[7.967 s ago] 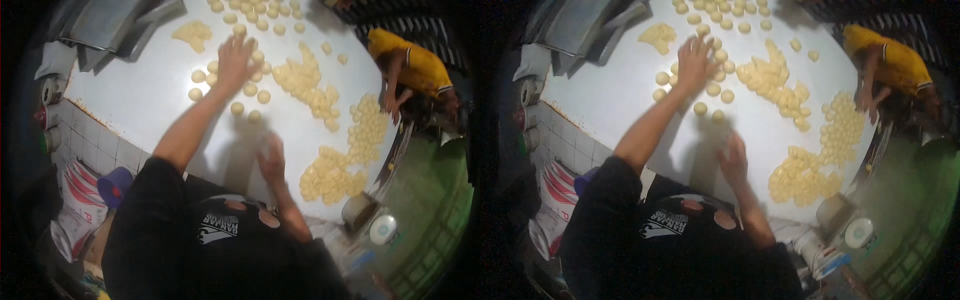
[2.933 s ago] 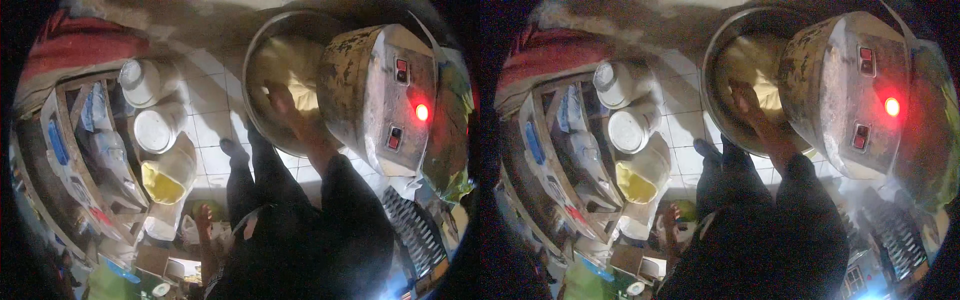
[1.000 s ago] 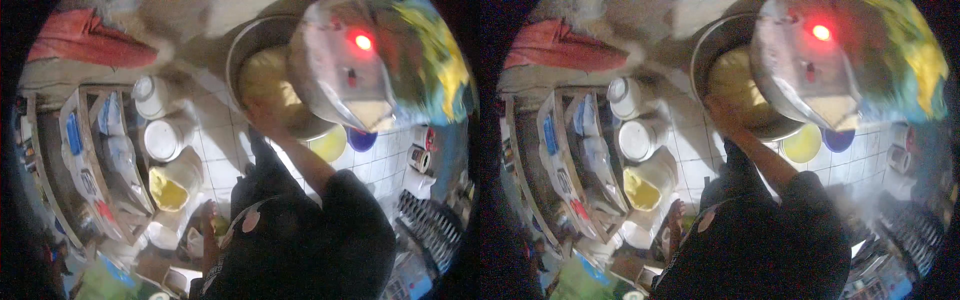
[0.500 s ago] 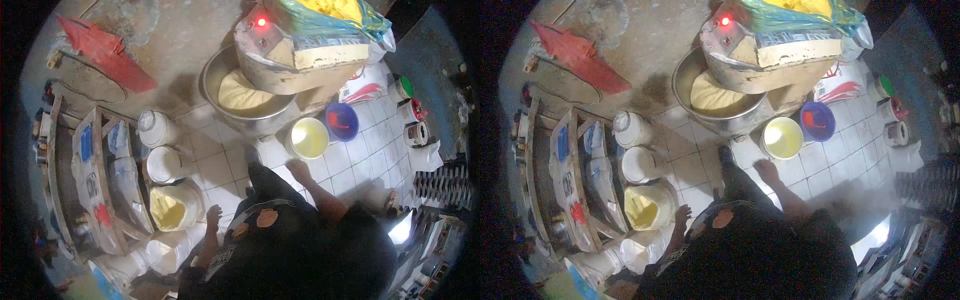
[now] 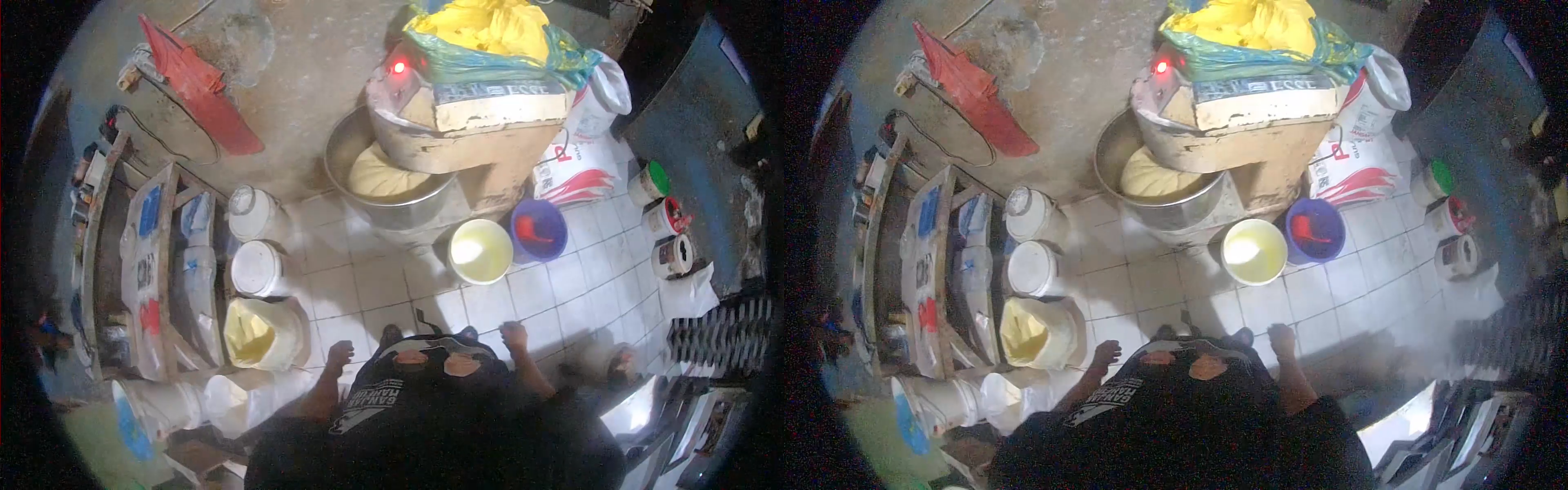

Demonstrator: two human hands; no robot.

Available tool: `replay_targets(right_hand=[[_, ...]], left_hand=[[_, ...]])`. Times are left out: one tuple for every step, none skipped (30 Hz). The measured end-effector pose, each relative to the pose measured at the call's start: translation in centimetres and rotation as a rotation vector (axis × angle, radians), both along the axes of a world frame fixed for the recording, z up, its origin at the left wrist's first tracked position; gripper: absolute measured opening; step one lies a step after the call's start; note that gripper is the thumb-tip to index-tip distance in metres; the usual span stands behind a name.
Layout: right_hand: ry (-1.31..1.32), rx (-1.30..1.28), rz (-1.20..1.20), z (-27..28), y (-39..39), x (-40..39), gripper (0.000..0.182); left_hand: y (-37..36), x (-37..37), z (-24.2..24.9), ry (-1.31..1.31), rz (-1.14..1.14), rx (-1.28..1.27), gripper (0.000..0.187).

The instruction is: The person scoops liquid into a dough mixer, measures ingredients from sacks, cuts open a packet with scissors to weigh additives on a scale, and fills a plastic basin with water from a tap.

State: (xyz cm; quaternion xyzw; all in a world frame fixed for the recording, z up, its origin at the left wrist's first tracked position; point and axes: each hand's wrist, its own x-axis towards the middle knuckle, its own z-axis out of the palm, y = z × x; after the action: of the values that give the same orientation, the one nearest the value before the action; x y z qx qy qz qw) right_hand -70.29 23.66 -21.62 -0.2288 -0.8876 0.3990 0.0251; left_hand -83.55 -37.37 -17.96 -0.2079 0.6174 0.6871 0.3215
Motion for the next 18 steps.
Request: replay_targets(right_hand=[[0.101, 0.086, 0.035, 3.0, 0.4, -2.0, 0.025], [0.025, -0.083, -0.066, 7.9, 0.1, -3.8, 0.027], [0.139, -0.037, 0.029, 10.6, 0.9, -4.9, 0.028], [0.028, -0.002, 0.022, 11.1, 2.1, -5.5, 0.027], [0.035, -0.08, 0.002, 13.5, 2.8, -6.0, 0.026], [0.011, -0.017, 0.048, 14.0, 4.2, -6.1, 0.024], [-0.024, 0.035, 0.08, 14.2, 5.5, -5.5, 0.024], [-0.089, 0.239, 0.174, 12.7, 7.5, -4.9, 0.026], [-0.09, 0.115, 0.038, 12.6, 8.7, -3.0, 0.026], [-0.075, -0.001, -0.09, 12.5, 9.8, -1.7, 0.027], [-0.067, -0.003, -0.187, 12.0, 10.7, -0.4, 0.029], [-0.058, -0.011, -0.283, 10.8, 11.4, 1.0, 0.032], [-0.003, -0.021, -0.275, 4.9, 13.8, 3.6, 0.034], [-0.245, -0.211, -0.529, 8.6, 12.8, 3.3, 0.036], [-0.302, 0.249, -0.363, 0.0, 15.0, 6.3, 0.036], [-0.313, -0.036, -0.568, 11.3, 12.0, 4.1, 0.034], [-0.244, -0.068, -0.645, 10.7, 11.2, 5.2, 0.032], [-0.167, -0.082, -0.713, 10.3, 11.8, 6.0, 0.03]], left_hand=[[1.5, -0.6, 0.2, 0.006, -0.063, -0.03, 0.03], [3.1, -1.3, 0.3, 0.008, -0.129, -0.061, 0.028], [4.3, -1.6, -0.9, 0.279, -0.183, 0.035, 0.03], [7.7, -3.3, 0.6, 0.011, -0.145, -0.208, 0.034], [9.1, -4.5, -0.5, 0.141, -0.117, 0.059, 0.034], [12.2, -5.6, 0.1, 0.39, -0.131, 0.046, 0.034], [16.1, -8.9, 3.0, 0.266, -0.489, -0.522, 0.038], [18.5, -10.4, 3.0, 0.635, -0.575, -0.606, 0.034], [20.8, -11.5, 2.9, 1.011, -0.643, -0.658, 0.03], [23.7, -13.2, 5.6, 1.017, -0.716, -0.623, 0.031], [27.4, -15.3, 10.8, 1.029, -0.782, -0.593, 0.032], [30.9, -17.4, 14.8, 1.118, -0.75, -0.547, 0.032], [33.8, -19.1, 18.4, 1.192, -0.728, -0.502, 0.033], [36.7, -21.0, 21.8, 1.231, -0.791, -0.508, 0.034], [39.2, -22.8, 24.7, 1.267, -0.856, -0.51, 0.035], [41.3, -24.8, 27.2, 1.401, -0.92, -0.493, 0.036], [44.3, -26.8, 28.9, 1.548, -0.963, -0.456, 0.037], [47.2, -29.0, 29.8, 1.64, -1.021, -0.484, 0.037]])
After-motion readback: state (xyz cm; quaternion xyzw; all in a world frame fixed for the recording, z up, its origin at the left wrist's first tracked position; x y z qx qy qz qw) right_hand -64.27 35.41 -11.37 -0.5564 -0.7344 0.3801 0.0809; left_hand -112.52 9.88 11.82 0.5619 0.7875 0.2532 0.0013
